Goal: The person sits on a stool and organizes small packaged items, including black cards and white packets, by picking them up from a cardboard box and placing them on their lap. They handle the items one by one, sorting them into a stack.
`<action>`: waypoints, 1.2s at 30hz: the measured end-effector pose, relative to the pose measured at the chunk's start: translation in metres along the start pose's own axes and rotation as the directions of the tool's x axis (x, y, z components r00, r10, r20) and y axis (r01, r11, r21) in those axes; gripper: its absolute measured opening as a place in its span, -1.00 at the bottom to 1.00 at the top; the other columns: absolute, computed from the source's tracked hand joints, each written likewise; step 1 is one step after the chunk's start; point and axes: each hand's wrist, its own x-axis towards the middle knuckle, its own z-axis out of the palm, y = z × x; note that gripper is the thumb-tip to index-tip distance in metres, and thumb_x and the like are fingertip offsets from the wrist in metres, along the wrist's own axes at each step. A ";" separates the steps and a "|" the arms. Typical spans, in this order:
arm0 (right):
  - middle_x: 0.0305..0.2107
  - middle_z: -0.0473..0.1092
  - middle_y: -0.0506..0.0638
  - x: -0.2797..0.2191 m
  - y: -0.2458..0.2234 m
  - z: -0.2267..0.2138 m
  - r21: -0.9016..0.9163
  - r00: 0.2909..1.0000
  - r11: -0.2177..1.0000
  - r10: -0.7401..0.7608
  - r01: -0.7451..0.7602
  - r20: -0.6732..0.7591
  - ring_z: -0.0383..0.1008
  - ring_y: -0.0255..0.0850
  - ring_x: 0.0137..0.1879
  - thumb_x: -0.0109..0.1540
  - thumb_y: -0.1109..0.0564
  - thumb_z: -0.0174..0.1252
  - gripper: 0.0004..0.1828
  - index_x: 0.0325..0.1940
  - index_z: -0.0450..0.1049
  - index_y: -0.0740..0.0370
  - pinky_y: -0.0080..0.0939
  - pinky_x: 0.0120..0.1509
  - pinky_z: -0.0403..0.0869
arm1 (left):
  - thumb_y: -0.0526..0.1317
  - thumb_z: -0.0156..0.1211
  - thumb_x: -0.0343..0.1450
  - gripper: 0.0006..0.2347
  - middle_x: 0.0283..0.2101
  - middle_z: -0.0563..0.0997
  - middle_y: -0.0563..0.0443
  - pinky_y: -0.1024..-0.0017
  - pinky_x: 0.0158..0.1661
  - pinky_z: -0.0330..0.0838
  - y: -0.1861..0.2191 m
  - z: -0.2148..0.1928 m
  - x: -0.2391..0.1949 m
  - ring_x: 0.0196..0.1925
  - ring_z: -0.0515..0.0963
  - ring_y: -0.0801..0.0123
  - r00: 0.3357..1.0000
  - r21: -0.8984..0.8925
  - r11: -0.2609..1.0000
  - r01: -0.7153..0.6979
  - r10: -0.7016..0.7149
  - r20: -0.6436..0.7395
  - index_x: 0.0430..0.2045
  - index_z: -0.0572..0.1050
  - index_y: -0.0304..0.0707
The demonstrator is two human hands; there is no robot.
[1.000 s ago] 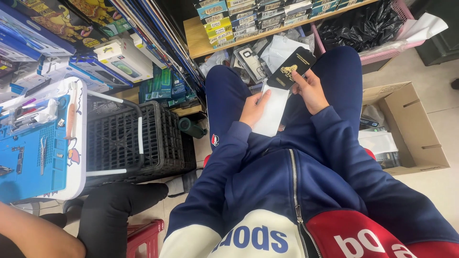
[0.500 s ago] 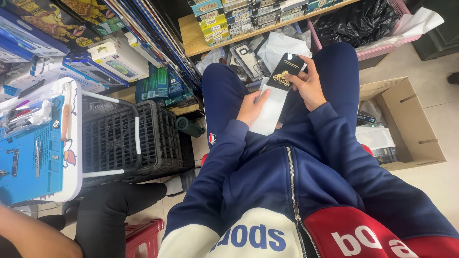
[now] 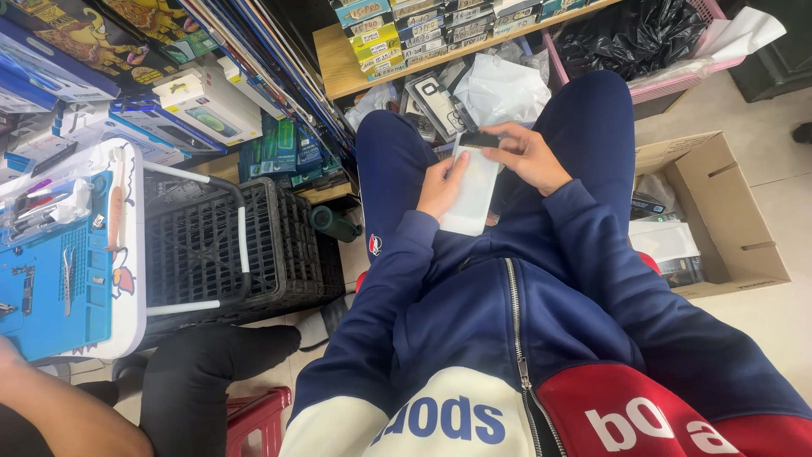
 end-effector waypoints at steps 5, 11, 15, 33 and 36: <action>-0.24 0.59 0.11 -0.015 -0.052 0.015 -0.013 0.995 1.000 0.004 -0.002 0.097 0.34 -0.41 -0.35 0.20 0.14 0.39 -0.65 0.06 0.55 0.13 -0.38 -0.24 0.34 | 0.16 0.09 0.54 -0.58 -0.33 0.64 -0.01 0.37 -0.22 0.66 -0.001 0.000 0.004 -0.35 0.65 0.40 0.999 0.007 1.000 0.026 -0.025 -0.030 0.02 0.59 -0.17; -0.21 0.60 0.10 -0.016 -0.049 0.008 -0.017 0.993 0.998 0.061 -0.060 0.105 0.51 -0.33 -0.21 0.21 0.08 0.40 -0.65 0.07 0.59 0.15 -0.28 -0.05 0.48 | 0.14 0.06 0.56 -0.58 -0.27 0.64 -0.07 0.32 -0.16 0.64 0.004 -0.001 -0.003 -0.26 0.66 0.34 0.999 -0.009 1.000 -0.022 0.021 -0.032 -0.01 0.59 -0.23; -0.22 0.57 0.07 0.000 -0.023 -0.031 -0.018 0.994 0.999 -0.038 0.036 -0.103 0.49 -0.35 -0.21 0.28 0.11 0.38 -0.66 0.14 0.57 0.13 -0.33 -0.11 0.49 | 0.14 -0.10 0.60 -0.53 -0.05 0.62 -0.20 0.15 0.13 0.45 0.026 0.000 -0.019 0.08 0.57 0.15 0.999 -0.064 0.998 -0.016 0.014 -0.033 0.06 0.55 -0.31; -0.29 0.42 -0.24 -0.211 0.230 -0.315 0.465 0.203 0.849 0.516 -0.252 -0.832 0.24 -0.41 -0.47 0.22 0.02 0.17 -0.71 0.01 0.57 -0.28 -0.38 -0.58 0.14 | -0.09 0.03 0.49 -0.78 -0.01 0.67 0.07 0.46 -0.07 0.33 0.028 0.006 -0.017 -0.03 0.55 0.29 0.993 0.282 0.954 -0.103 0.080 0.092 -0.25 0.65 -0.05; -0.32 0.47 -0.21 -0.237 0.273 -0.301 0.510 0.126 0.766 0.594 -0.392 -0.795 0.34 -0.42 -0.52 0.23 0.02 0.10 -0.64 0.07 0.58 -0.31 -0.41 -0.60 0.29 | -0.07 0.02 0.49 -0.77 -0.03 0.65 0.05 0.46 -0.14 0.31 0.027 0.007 -0.017 -0.09 0.53 0.30 0.996 0.297 0.953 -0.066 0.043 0.083 -0.25 0.65 -0.04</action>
